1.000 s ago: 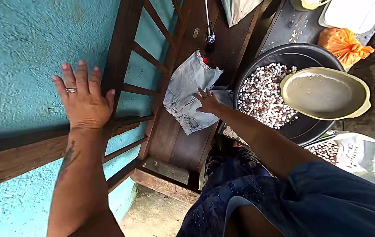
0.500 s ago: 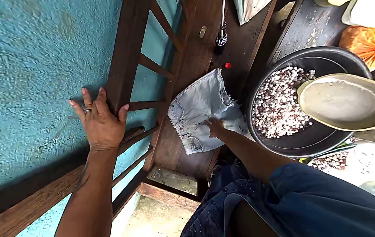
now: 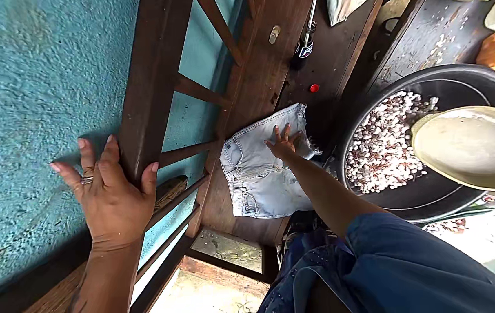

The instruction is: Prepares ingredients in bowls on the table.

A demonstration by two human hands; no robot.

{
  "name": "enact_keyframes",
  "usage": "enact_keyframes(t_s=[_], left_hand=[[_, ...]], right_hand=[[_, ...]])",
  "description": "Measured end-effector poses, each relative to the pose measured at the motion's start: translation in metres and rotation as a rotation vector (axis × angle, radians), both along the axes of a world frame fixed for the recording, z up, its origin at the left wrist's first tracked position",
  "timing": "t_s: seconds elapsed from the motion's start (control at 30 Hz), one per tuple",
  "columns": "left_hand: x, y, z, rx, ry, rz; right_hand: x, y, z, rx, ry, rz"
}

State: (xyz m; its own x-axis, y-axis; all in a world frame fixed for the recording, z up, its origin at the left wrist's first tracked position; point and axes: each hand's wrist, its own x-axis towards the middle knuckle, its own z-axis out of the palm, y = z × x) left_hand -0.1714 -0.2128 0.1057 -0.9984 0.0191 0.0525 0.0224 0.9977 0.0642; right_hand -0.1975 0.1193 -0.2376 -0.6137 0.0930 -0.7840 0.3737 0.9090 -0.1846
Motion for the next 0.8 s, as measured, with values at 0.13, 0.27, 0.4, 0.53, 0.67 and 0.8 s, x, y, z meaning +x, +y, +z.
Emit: enact_keyframes(t_s=[0.13,0.27,0.4,0.53,0.67,0.8], left_hand=[[0.003,0.000,0.003,0.021,-0.014,0.023],[0.006,0.000,0.002,0.026,-0.003,0.044],[0.008,-0.004,0.002,0.038,0.007,0.025],[0.009,-0.004,0.002,0.037,0.003,0.031],[0.009,-0.004,0.002,0.021,-0.006,0.019],[0.008,-0.002,0.002,0.013,0.012,0.021]], right_hand=[[-0.052,-0.008,-0.016,0.044,0.094,0.018],[-0.110,-0.016,-0.018,0.126,0.123,-0.086],[-0.149,-0.004,-0.020,0.153,0.224,-0.140],[-0.155,0.006,-0.023,0.130,0.288,-0.096],[-0.152,0.009,-0.023,0.105,0.279,-0.076],[-0.144,0.016,-0.014,0.084,0.280,0.005]])
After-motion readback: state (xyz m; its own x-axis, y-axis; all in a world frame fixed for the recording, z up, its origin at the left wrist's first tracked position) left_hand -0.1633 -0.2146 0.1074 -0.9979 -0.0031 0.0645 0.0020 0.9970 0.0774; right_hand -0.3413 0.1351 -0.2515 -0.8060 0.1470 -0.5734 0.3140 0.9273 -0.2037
